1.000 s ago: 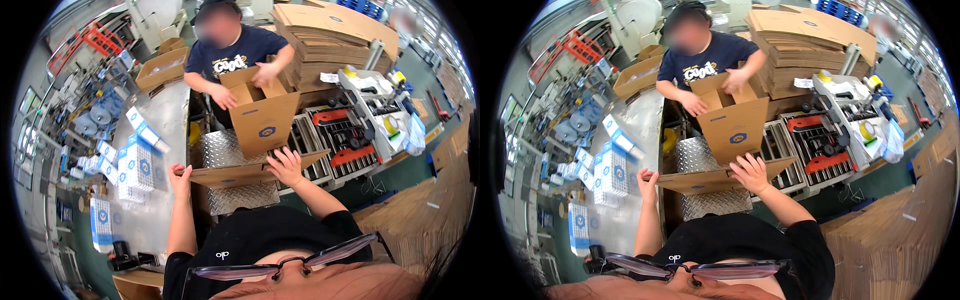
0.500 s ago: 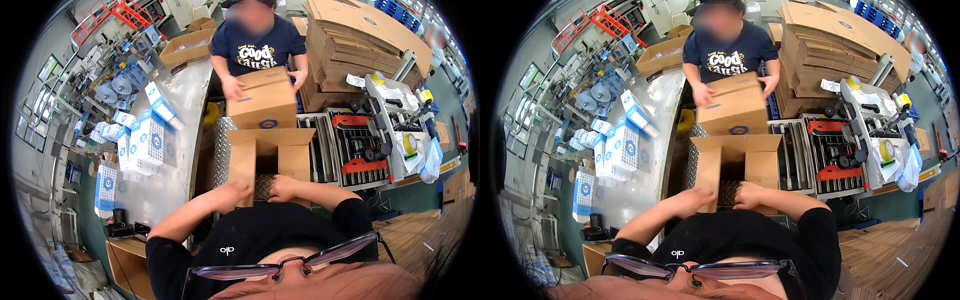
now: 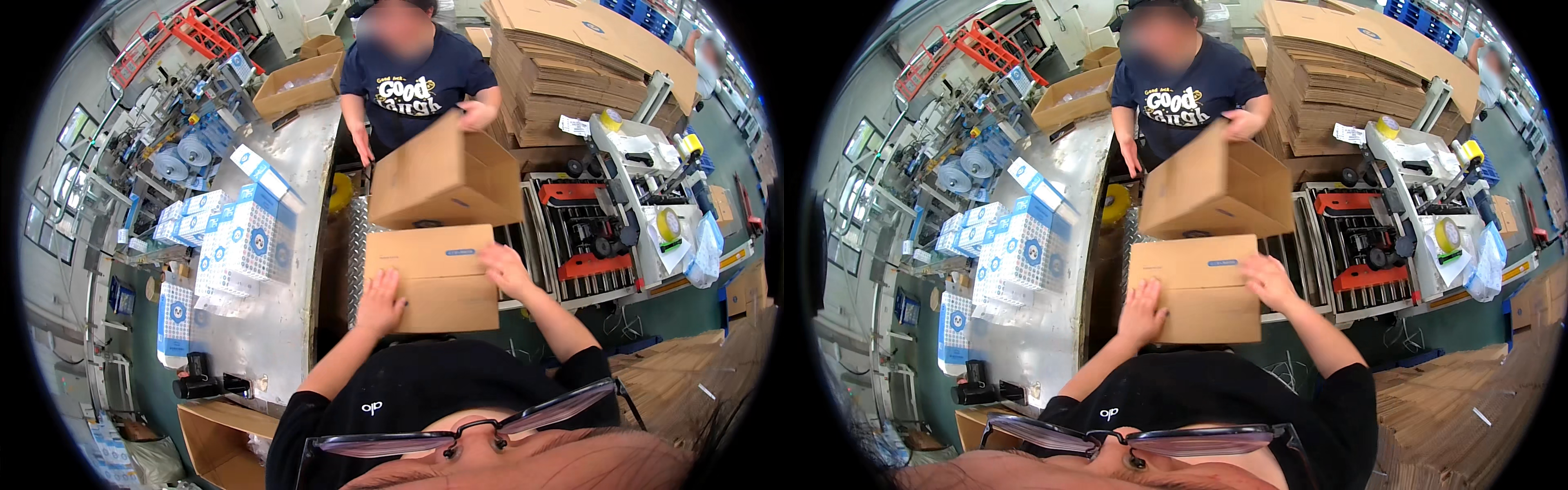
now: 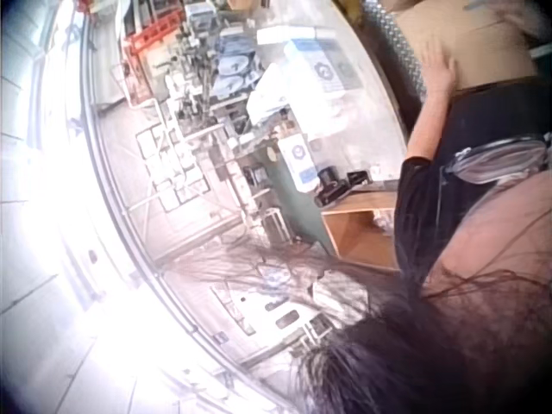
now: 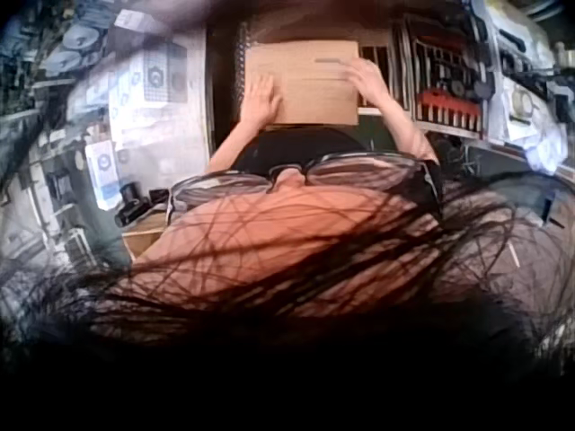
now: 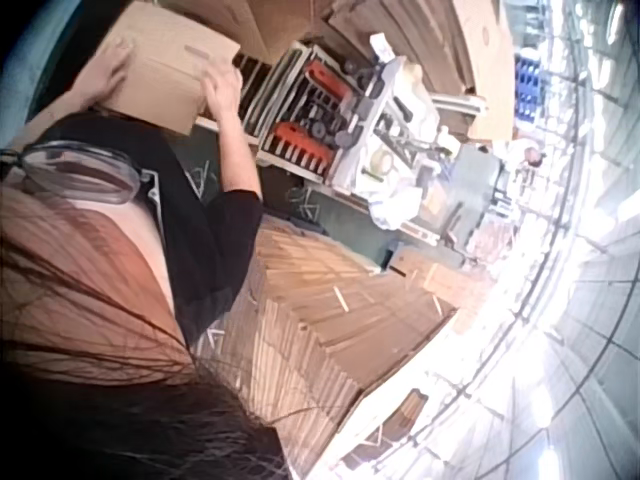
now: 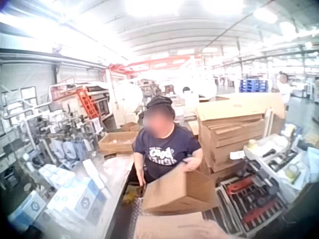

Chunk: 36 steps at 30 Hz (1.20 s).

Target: The person picks up groups of rectangular blue-and-white boxes from a metal table and places them into cardboard boxes, then moves the cardboard boxes onto a conveyor belt. The person also handles cardboard flats and clear plastic components during the process.

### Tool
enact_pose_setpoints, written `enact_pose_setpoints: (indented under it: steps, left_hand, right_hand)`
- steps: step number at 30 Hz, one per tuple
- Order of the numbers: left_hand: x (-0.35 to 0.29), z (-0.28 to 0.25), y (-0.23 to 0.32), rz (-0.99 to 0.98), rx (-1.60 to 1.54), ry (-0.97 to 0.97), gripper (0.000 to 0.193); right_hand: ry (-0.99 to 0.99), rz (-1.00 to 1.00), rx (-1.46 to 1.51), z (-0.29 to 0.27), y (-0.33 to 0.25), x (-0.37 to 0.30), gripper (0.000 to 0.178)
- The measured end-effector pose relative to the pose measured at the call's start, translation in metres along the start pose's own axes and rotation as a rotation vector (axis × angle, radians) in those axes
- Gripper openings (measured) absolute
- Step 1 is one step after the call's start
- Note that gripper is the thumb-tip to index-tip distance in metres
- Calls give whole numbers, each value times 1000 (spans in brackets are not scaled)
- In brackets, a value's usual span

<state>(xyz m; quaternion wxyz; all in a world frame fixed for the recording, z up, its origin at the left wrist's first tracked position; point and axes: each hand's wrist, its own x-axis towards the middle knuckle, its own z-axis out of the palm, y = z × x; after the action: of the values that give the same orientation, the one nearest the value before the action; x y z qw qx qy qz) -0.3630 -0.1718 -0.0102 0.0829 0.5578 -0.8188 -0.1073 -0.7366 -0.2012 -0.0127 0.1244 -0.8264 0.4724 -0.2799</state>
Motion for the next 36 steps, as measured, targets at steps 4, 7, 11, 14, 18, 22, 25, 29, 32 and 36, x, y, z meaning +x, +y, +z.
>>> enact_pose_setpoints:
  steps: [4,7,11,14,18,22,25,29,32,36]
  left_hand:
    - [-12,-9,-148,-247,-265,86,66]
    - [-17,-41,-199,-606,-1235,142,68]
    - [-33,-14,-172,-599,-1562,289,74]
    - [-27,-5,-132,-703,-1980,165,78]
    - [-37,38,-154,-843,-1626,99,89]
    - [-42,-21,-162,-850,-1386,-68,88]
    - [-41,-50,-157,-371,-1533,211,75]
    - [-47,12,-192,-755,-810,143,72]
    - [-49,38,-274,-699,-1056,185,49]
    - [-54,18,-294,-731,-789,212,39]
  right_hand:
    - [138,669,237,154,50,-28,64]
    - [-58,971,620,196,35,-63,68]
    - [-14,866,1095,117,64,-83,42]
    - [235,653,1298,-2,18,-66,50]
    - [-155,491,947,-23,-51,2,62]
    - [-784,-19,513,21,-158,72,60]
    - [-923,-71,-122,79,-183,71,43]
    - [-816,-183,-123,133,-193,36,37]
    - [-603,9,325,216,-120,-69,48]
    - [-722,-111,102,194,-150,-23,56]
